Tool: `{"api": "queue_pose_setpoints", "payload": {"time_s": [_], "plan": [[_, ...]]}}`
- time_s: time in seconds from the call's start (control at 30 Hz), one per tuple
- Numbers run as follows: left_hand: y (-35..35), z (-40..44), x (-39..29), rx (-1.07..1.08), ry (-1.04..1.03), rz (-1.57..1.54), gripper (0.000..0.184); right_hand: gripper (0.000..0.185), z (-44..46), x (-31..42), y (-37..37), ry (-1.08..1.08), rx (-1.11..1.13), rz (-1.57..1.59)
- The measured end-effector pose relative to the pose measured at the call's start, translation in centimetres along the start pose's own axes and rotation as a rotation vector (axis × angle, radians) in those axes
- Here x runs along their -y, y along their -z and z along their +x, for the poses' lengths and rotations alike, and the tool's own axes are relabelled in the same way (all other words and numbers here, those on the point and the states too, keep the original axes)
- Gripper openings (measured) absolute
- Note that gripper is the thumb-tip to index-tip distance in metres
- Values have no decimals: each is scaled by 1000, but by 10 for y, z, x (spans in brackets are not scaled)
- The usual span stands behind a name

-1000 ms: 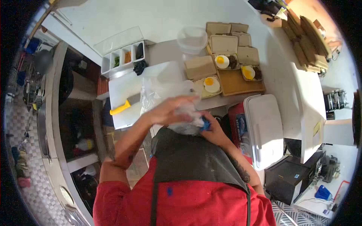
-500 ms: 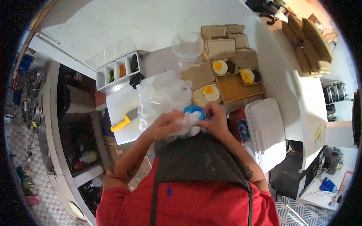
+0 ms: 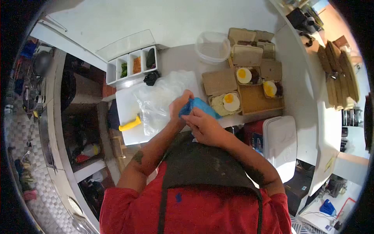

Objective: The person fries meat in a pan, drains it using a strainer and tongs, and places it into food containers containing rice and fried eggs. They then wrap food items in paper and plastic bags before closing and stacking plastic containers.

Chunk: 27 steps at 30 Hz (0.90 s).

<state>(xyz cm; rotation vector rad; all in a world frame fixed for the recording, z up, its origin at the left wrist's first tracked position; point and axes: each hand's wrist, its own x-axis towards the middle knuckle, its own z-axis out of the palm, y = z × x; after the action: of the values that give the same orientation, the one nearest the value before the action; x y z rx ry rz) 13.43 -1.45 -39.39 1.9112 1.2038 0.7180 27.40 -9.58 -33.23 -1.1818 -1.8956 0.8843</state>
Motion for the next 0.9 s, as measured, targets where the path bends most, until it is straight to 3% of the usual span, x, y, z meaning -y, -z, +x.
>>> {"api": "queue_pose_setpoints", "payload": {"time_s": [0.07, 0.13, 0.27, 0.3, 0.33, 0.37, 0.4, 0.43, 0.47, 0.53, 0.57, 0.6, 0.67, 0.7, 0.77, 0.87, 0.9], "plan": [[-10, 7, 23, -87, -58, -17, 6, 32, 10, -5, -2, 19, 16, 56], [-14, 20, 50, -260, 69, -443, 7, 37, 16, -6, 1, 38, -2, 64], [36, 44, -16, -582, -89, -1121, 22, 51, 21, 23, 23, -64, -35, 155], [39, 60, 5, -656, -132, -1134, 14, 54, 17, 12, 26, -53, -76, 190], [46, 79, 21, -712, -220, -797, 6, 58, 13, 2, 28, -44, -114, 225], [53, 98, 37, -804, -288, -467, 10, 55, 10, -10, 27, -84, -160, 306], [59, 112, 43, -812, -377, 218, 22, 53, 5, -22, 26, -125, -205, 387], [64, 126, 60, -588, -381, 228, 43, 51, 1, -28, 27, -166, -252, 466], [66, 129, 68, -229, -163, 567, 53, 50, -2, -29, 32, -218, -326, 483], [70, 127, 91, -23, -304, 590, 63, 48, -9, -28, 43, -322, -491, 515], [79, 125, 87, -54, -434, 529, 71, 41, -11, -23, 46, -362, -625, 714], [84, 125, 82, -88, -482, 524, 71, 38, -16, -20, 52, -374, -673, 796], [95, 104, 1, -11, -310, 266, 68, 32, -32, -19, 64, -396, -785, 955], [88, 93, -28, 85, -328, 138, 66, 18, -40, -25, 64, -492, -859, 867], [66, 70, -80, 276, -351, -118, 63, 11, -52, -23, 63, -462, -873, 763], [41, 38, -147, 671, -73, -421, 51, 17, -61, 2, 66, -439, -917, 678], [33, 44, -147, 710, -185, -333, 45, 20, -66, 8, 68, -467, -968, 698]]}}
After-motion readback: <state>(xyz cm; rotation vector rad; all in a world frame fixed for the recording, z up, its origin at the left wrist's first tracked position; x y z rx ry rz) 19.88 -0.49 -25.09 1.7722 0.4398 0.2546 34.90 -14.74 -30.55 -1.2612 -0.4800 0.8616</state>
